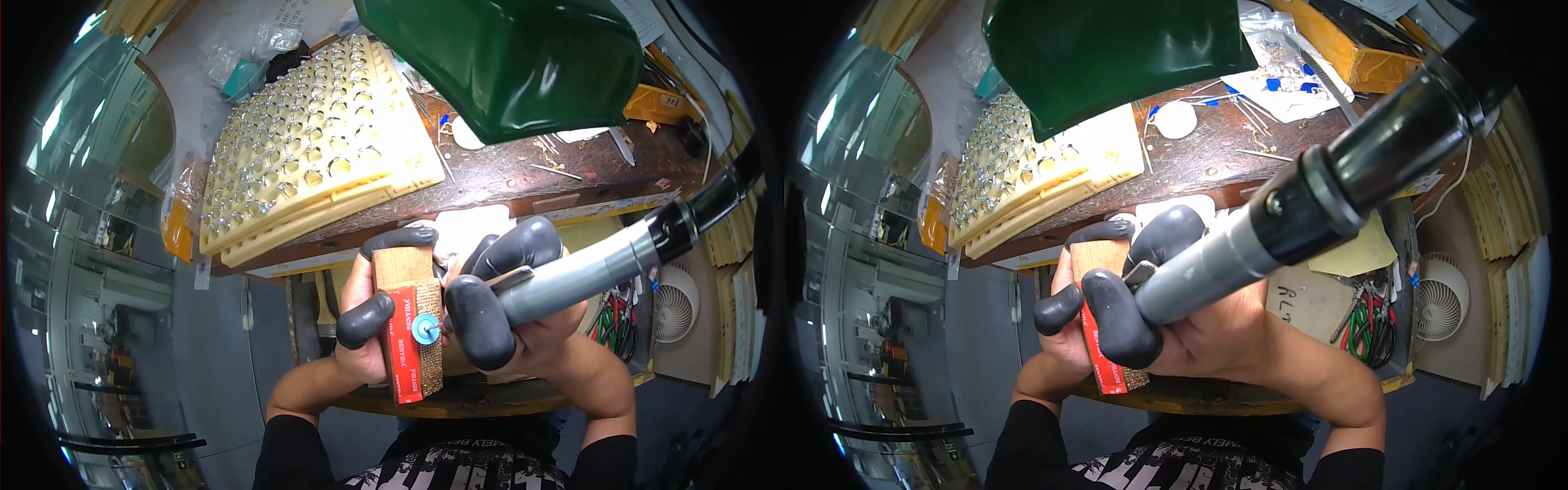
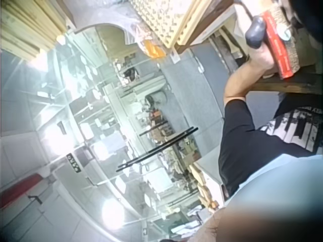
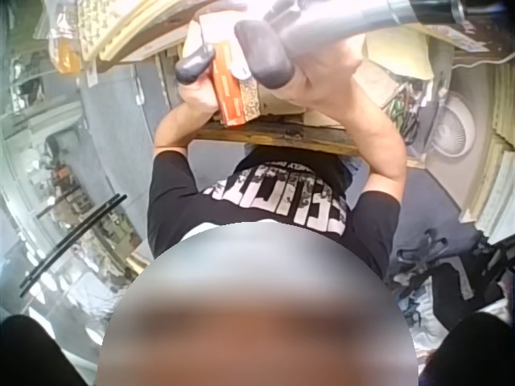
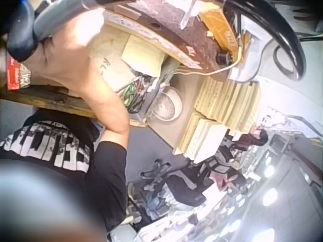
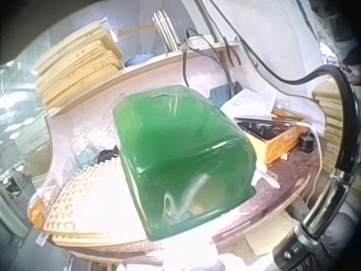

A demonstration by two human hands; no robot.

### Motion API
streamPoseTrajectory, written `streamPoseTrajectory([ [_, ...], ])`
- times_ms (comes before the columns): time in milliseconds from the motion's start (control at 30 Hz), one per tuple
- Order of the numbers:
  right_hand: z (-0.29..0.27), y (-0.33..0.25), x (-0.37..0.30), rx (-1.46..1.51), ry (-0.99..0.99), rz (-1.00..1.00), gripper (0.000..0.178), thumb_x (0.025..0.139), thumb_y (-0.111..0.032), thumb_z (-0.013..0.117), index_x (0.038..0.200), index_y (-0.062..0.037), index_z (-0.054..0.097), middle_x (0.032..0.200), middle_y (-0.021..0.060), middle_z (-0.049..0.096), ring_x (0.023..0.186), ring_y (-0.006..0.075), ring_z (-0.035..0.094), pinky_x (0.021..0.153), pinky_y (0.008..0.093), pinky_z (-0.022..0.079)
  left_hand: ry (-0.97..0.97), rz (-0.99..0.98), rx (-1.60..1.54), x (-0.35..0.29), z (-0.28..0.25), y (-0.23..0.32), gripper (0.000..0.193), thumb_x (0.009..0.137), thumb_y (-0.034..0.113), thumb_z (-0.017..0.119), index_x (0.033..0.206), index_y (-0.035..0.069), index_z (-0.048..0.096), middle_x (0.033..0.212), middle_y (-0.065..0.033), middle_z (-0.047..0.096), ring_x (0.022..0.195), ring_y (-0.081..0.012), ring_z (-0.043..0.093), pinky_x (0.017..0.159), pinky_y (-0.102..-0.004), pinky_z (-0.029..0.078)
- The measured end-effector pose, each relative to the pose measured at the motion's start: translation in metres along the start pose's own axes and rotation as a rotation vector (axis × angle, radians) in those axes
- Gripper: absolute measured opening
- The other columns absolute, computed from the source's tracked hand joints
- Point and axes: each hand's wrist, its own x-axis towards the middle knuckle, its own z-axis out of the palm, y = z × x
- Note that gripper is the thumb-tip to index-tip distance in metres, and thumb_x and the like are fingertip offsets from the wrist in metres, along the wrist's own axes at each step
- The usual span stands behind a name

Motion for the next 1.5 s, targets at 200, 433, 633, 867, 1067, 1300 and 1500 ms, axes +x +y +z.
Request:
streamPoseTrajectory([
  [200, 0.001, -0.001, 0.001, -0.033, 0.018, -0.018, 0.021, 0.083, 0.002, 0.072, 0.100, 0.0075, 0.060, 0.082, 0.0160, 0.066, 0.069, 0.0230, 0.067, 0.059, 0.0347, 0.056, 0.005, 0.013, 0.025, 0.000, 0.000, 0.000, 0.070, 0.086, 0.037, 0.066, 0.141, 0.008, 0.034, 0.110, -0.0196, 0.058, 0.085, -0.0249, 0.067, 0.072, -0.0404, 0.061],
  [433, 0.000, 0.000, 0.000, -0.039, 0.006, -0.026, 0.021, 0.081, 0.003, 0.073, 0.097, 0.0081, 0.061, 0.083, 0.0170, 0.066, 0.068, 0.0238, 0.068, 0.059, 0.0352, 0.056, -0.016, 0.082, 0.023, 0.002, 0.002, -0.002, 0.068, 0.088, 0.035, 0.065, 0.141, 0.004, 0.034, 0.128, -0.0193, 0.050, 0.102, -0.0245, 0.063, 0.080, -0.0405, 0.061],
  [633, -0.001, -0.002, 0.002, -0.068, 0.004, -0.019, 0.021, 0.080, 0.002, 0.074, 0.097, 0.0082, 0.062, 0.082, 0.0170, 0.066, 0.068, 0.0238, 0.068, 0.060, 0.0354, 0.056, -0.038, 0.098, -0.003, 0.003, 0.000, -0.004, 0.069, 0.089, 0.035, 0.065, 0.142, 0.003, 0.033, 0.133, -0.0188, 0.046, 0.110, -0.0261, 0.060, 0.083, -0.0405, 0.060],
  [867, 0.000, 0.000, 0.003, -0.012, 0.023, -0.026, 0.018, 0.081, 0.001, 0.073, 0.095, 0.0087, 0.063, 0.082, 0.0172, 0.067, 0.068, 0.0236, 0.068, 0.060, 0.0349, 0.056, -0.030, 0.028, -0.018, 0.001, -0.003, -0.003, 0.070, 0.088, 0.035, 0.067, 0.142, 0.006, 0.033, 0.120, -0.0187, 0.053, 0.101, -0.0261, 0.064, 0.079, -0.0425, 0.061],
  [1067, 0.001, 0.001, -0.007, 0.089, 0.003, 0.013, 0.036, 0.084, 0.001, 0.072, 0.115, 0.0041, 0.055, 0.087, 0.0190, 0.065, 0.073, 0.0240, 0.068, 0.063, 0.0367, 0.058, -0.082, 0.042, -0.050, 0.002, -0.009, -0.005, 0.071, 0.087, 0.035, 0.068, 0.142, 0.008, 0.033, 0.113, -0.0183, 0.055, 0.094, -0.0267, 0.066, 0.077, -0.0426, 0.062],
  [1300, -0.001, -0.001, -0.006, 0.117, -0.047, 0.048, 0.044, 0.085, 0.001, 0.072, 0.123, -0.0002, 0.050, 0.092, 0.0206, 0.063, 0.077, 0.0261, 0.067, 0.065, 0.0373, 0.058, -0.037, 0.032, 0.003, 0.003, -0.010, -0.005, 0.071, 0.087, 0.037, 0.068, 0.142, 0.007, 0.033, 0.114, -0.0180, 0.056, 0.094, -0.0257, 0.066, 0.077, -0.0417, 0.062],
  [1500, -0.001, 0.000, -0.005, 0.065, -0.042, 0.030, 0.041, 0.085, 0.002, 0.070, 0.121, 0.0000, 0.051, 0.091, 0.0206, 0.063, 0.074, 0.0253, 0.067, 0.062, 0.0370, 0.058, -0.055, 0.064, 0.033, 0.003, -0.006, -0.004, 0.072, 0.087, 0.039, 0.068, 0.142, 0.006, 0.035, 0.114, -0.0178, 0.056, 0.094, -0.0246, 0.066, 0.076, -0.0402, 0.062],
])
